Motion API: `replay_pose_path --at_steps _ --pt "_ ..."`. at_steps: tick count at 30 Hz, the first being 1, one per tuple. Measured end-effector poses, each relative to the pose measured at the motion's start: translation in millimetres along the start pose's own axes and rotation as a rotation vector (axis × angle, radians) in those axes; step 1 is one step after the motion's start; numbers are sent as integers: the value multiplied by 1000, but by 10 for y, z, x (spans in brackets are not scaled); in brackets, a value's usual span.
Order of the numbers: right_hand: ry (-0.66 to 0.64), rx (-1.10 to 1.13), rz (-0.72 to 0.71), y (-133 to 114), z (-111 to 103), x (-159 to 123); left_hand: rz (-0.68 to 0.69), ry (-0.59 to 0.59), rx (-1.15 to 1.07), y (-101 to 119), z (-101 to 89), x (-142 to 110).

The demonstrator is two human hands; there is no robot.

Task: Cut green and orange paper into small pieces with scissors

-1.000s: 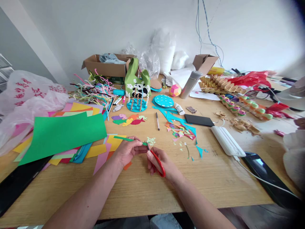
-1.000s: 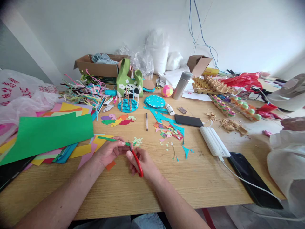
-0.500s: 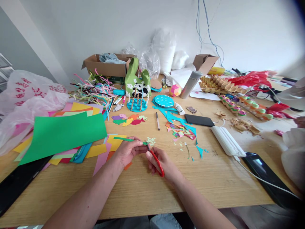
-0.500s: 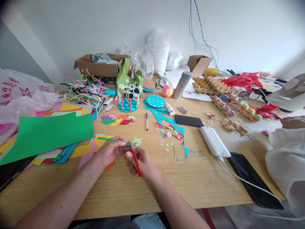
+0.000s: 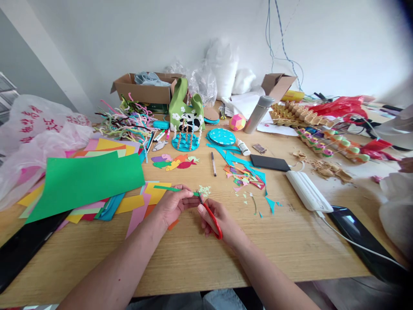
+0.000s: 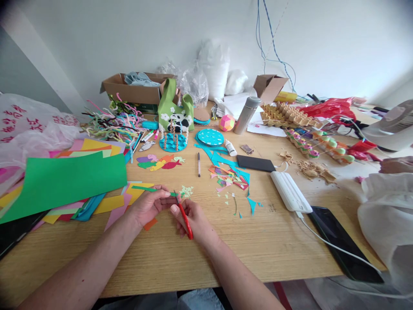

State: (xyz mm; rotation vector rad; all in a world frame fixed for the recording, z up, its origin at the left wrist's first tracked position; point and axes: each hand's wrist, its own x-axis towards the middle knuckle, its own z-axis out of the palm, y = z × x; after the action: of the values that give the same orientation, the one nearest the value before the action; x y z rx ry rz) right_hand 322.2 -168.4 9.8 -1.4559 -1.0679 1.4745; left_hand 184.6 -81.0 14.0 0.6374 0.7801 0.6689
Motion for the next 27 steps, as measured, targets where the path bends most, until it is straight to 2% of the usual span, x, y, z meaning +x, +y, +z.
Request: replay_pose_path --at_steps 17,27 --pt "19 -8 5 15 -4 10 -2 8 -3 0 -13 8" --pt "51 10 30 34 -11 19 -20 51 35 13 -45 9"
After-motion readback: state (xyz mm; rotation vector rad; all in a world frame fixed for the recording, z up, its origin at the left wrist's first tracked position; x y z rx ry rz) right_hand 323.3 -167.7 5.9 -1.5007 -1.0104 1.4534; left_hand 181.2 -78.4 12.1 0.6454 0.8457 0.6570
